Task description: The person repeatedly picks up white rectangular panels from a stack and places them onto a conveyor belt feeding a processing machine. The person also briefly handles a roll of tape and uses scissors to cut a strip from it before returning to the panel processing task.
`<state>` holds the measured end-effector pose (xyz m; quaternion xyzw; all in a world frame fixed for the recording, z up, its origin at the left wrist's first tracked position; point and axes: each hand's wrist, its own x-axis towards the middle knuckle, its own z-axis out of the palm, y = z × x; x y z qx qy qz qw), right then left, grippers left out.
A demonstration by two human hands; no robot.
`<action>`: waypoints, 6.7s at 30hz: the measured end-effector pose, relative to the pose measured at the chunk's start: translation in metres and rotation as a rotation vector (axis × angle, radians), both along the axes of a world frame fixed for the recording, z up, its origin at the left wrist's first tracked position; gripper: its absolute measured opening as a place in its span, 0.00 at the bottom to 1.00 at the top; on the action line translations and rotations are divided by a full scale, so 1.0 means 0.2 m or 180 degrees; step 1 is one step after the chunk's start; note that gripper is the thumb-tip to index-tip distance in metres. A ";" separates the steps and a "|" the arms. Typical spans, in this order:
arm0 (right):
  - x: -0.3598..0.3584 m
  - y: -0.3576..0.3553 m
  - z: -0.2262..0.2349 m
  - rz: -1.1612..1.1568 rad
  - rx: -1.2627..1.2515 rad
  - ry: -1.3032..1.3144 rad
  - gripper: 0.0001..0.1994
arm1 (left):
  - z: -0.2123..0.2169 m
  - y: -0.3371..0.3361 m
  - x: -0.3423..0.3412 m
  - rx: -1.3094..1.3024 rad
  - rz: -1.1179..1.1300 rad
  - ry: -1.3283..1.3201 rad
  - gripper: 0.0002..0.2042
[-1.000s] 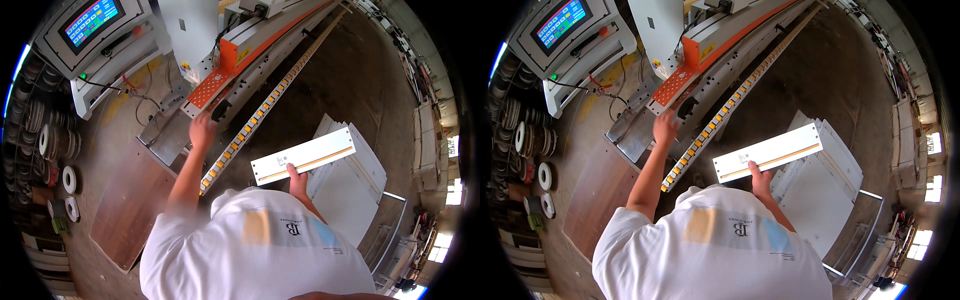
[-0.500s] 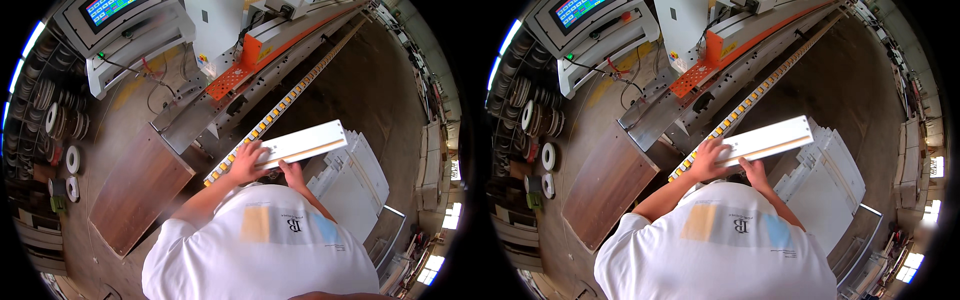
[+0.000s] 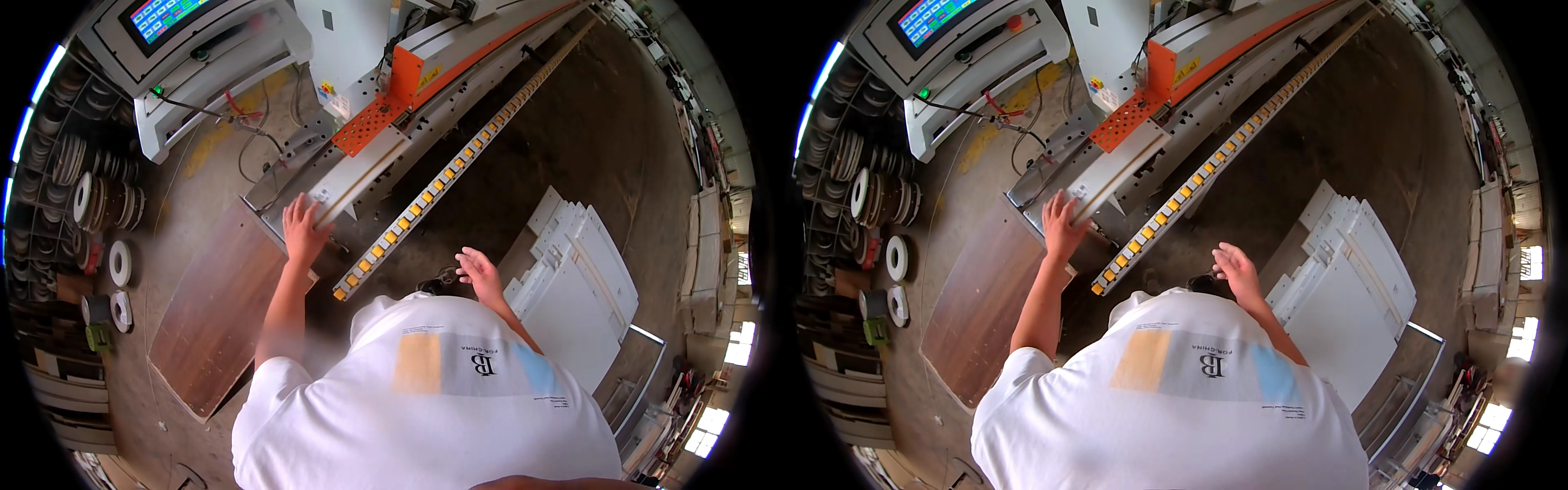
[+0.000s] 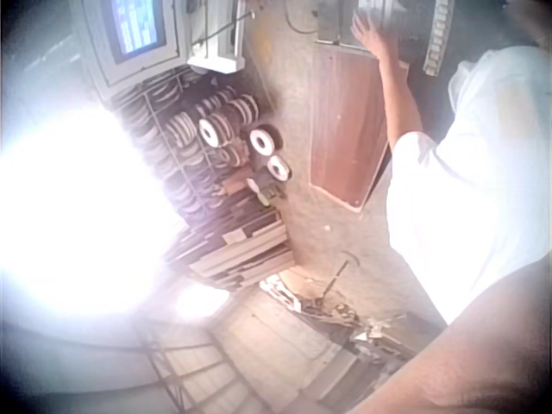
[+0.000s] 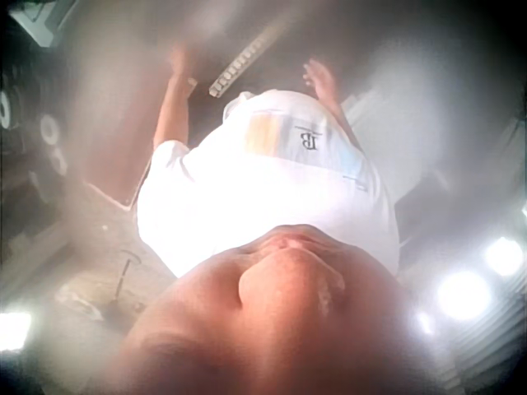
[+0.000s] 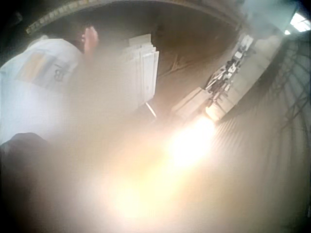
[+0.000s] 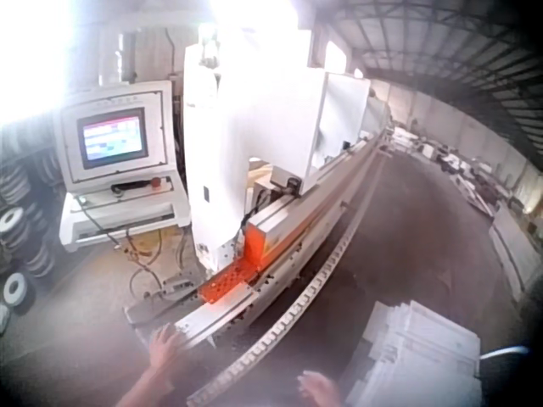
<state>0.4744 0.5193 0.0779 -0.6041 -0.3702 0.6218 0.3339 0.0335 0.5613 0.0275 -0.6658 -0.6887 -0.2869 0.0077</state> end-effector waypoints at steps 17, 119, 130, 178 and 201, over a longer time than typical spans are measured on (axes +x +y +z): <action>0.55 -0.46 -0.81 0.0819 -0.0172 -0.1213 0.19 | -0.05 0.21 -0.07 0.0107 0.0505 0.0309 0.19; 2.46 0.56 -1.35 -0.3644 -0.1089 0.0529 0.31 | -0.13 0.58 1.24 -0.2416 -0.0290 0.0157 0.33; 2.83 0.95 -1.27 -0.4054 -0.1987 0.0823 0.42 | -0.22 0.52 1.14 -0.2462 -0.0324 0.0236 0.34; 1.15 0.31 -0.37 -0.2843 0.0439 0.1565 0.23 | 0.58 0.58 2.28 -0.0918 -0.3237 0.0648 0.45; 0.22 0.33 0.18 -0.1990 0.0339 0.1836 0.24 | 0.71 0.00 1.01 -0.0867 -0.2218 0.0456 0.54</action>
